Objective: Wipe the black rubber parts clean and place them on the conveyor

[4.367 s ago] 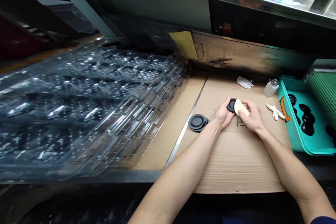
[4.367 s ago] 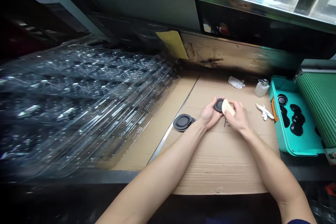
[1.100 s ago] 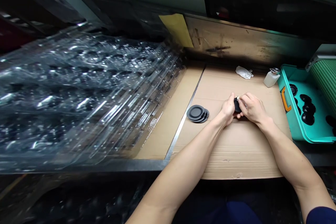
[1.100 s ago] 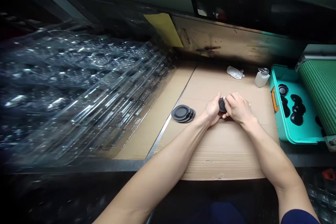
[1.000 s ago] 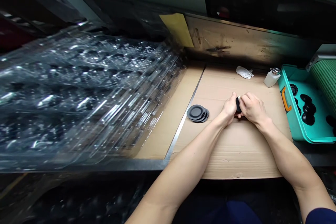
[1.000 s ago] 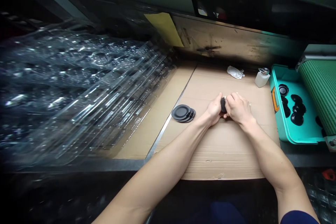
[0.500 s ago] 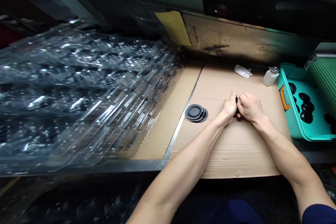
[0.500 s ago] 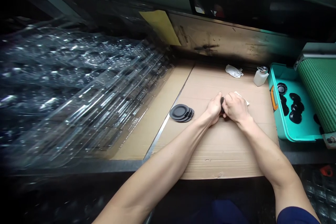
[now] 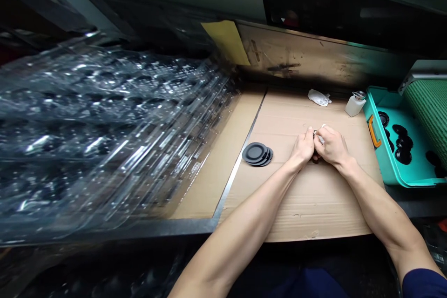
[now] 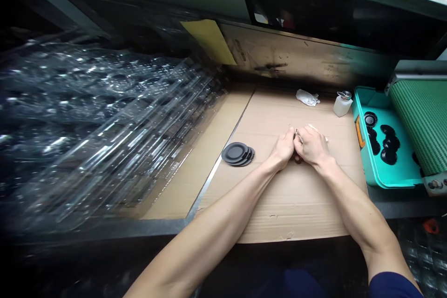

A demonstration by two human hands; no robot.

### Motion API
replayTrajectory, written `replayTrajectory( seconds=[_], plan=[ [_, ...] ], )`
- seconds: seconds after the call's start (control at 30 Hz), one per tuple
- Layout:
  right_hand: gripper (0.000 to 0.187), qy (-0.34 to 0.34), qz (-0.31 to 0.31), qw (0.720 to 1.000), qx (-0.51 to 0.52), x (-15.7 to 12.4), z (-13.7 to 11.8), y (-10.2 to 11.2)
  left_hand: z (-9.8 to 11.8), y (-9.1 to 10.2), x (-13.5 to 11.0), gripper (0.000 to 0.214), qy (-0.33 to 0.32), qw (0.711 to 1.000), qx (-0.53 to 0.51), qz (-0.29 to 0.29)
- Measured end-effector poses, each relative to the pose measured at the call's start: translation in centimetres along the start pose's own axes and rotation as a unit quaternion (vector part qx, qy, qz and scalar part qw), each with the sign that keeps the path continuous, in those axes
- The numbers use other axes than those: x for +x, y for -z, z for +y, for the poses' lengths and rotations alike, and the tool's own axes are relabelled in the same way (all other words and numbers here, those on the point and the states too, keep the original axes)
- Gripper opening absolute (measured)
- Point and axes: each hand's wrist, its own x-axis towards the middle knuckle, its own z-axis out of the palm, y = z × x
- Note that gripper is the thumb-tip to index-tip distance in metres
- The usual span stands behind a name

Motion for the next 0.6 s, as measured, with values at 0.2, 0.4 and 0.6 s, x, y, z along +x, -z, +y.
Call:
replayTrajectory(
  seconds=[0.2,0.4,0.6],
  plan=[
    [0.018,-0.004,-0.005,1.0,0.016,0.06,0.18,0.0,-0.17,-0.09,0.12,0.074,-0.005,1.0,0.009,-0.006],
    [0.019,0.003,-0.005,1.0,0.02,0.07,0.32,0.07,-0.43,-0.02,0.25,0.073,-0.019,1.0,0.015,-0.015],
    [0.022,0.015,-0.009,0.999,0.033,0.11,0.4,0.33,-0.65,0.11,0.46,0.068,-0.021,1.0,0.013,-0.016]
  ],
)
